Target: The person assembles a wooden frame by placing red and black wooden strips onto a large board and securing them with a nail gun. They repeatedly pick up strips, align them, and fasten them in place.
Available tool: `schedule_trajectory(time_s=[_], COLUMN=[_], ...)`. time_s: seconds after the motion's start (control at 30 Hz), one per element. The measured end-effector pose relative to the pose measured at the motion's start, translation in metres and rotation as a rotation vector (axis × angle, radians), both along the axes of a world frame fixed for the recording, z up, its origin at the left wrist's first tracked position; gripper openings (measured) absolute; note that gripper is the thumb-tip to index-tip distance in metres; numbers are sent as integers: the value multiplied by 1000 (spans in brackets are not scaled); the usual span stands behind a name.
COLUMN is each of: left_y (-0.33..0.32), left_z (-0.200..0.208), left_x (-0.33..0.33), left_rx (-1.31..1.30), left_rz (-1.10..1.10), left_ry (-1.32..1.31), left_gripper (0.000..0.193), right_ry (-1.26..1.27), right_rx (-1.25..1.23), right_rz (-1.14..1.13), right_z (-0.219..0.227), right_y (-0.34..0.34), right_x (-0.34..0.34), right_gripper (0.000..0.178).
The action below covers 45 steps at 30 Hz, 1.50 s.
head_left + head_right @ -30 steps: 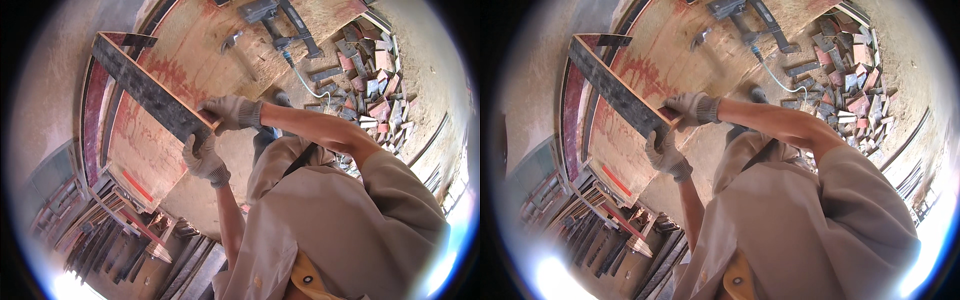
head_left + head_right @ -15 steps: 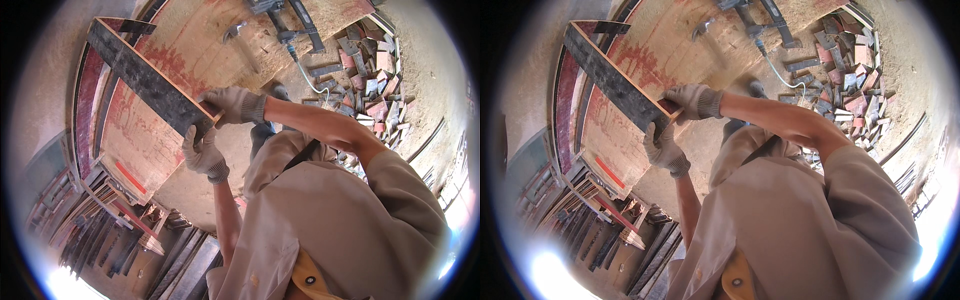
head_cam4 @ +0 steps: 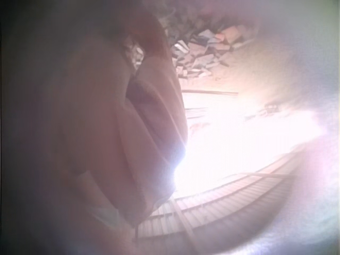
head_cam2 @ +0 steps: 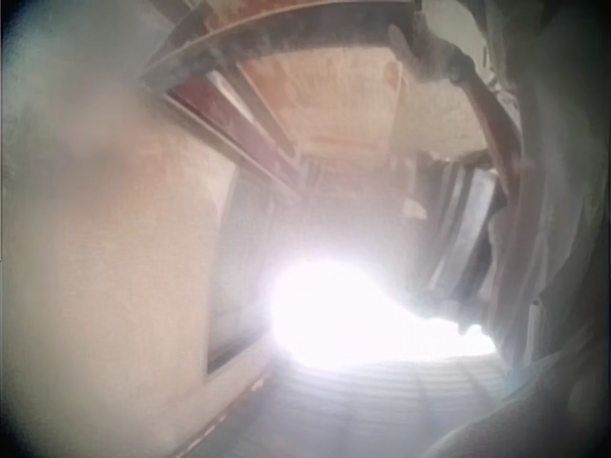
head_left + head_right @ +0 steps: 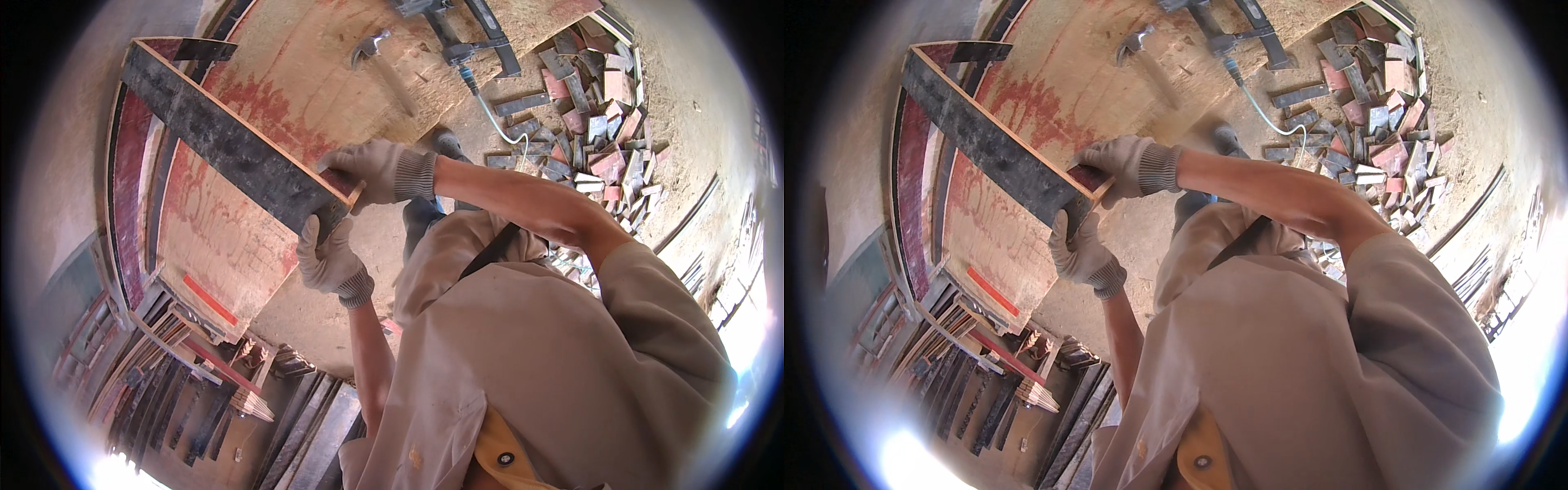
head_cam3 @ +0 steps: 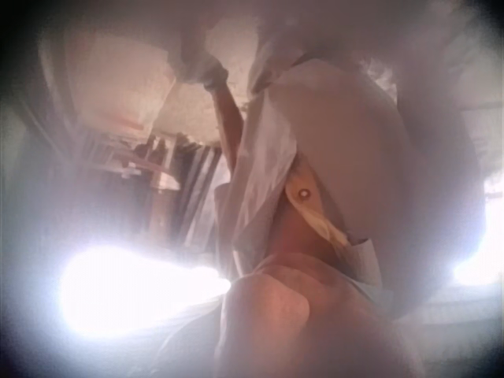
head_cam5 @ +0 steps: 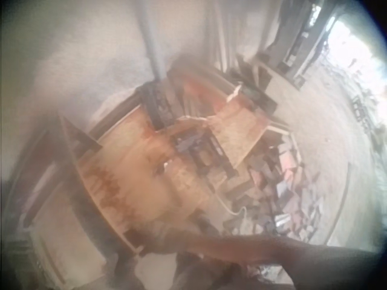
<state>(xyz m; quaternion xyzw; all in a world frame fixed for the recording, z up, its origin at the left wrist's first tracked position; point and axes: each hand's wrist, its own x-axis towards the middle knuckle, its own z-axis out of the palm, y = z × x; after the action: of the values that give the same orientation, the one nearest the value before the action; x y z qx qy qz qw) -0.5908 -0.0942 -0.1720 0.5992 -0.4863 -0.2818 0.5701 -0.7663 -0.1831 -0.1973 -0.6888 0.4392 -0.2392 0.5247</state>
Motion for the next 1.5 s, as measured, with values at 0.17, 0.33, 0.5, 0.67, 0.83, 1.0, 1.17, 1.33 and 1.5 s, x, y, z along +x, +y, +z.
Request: schedule_trajectory(time_s=[0.17,0.33,0.5,0.67,0.83,1.0,1.17,1.33,1.5], left_y=[-1,2,7,7,14,13,4,2,-4], left_z=[-2,-5,-6,-7,-9,-11,-18,-24,-26], left_x=[4,-2,-7,-7,-5,-4,-3,-2,-5], left_rx=[-21,-22,34,-12,-18,-66,-171,-245,-323], left_rz=[-20,7,83,57,52,31,-35,-38,-89], left_ry=[-46,-55,-2,178,28,247,3,-20,166], left_gripper=[45,46,48,44,47,51,51,51,46], right_ry=[2,49,41,472,1016,895,292,-152,-227], right_rx=[83,87,-87,-255,305,391,499,654,957], right_rz=[49,51,80,-190,-674,-819,-796,-680,-468], right_z=[6,2,-16,-58,-181,-249,-134,69,193], right_y=[-1,-6,-3,-34,-145,-191,-129,33,96], right_x=[-2,1,0,-70,-174,-200,-214,-187,-142], right_gripper=[82,83,81,73,118,110,20,14,32])
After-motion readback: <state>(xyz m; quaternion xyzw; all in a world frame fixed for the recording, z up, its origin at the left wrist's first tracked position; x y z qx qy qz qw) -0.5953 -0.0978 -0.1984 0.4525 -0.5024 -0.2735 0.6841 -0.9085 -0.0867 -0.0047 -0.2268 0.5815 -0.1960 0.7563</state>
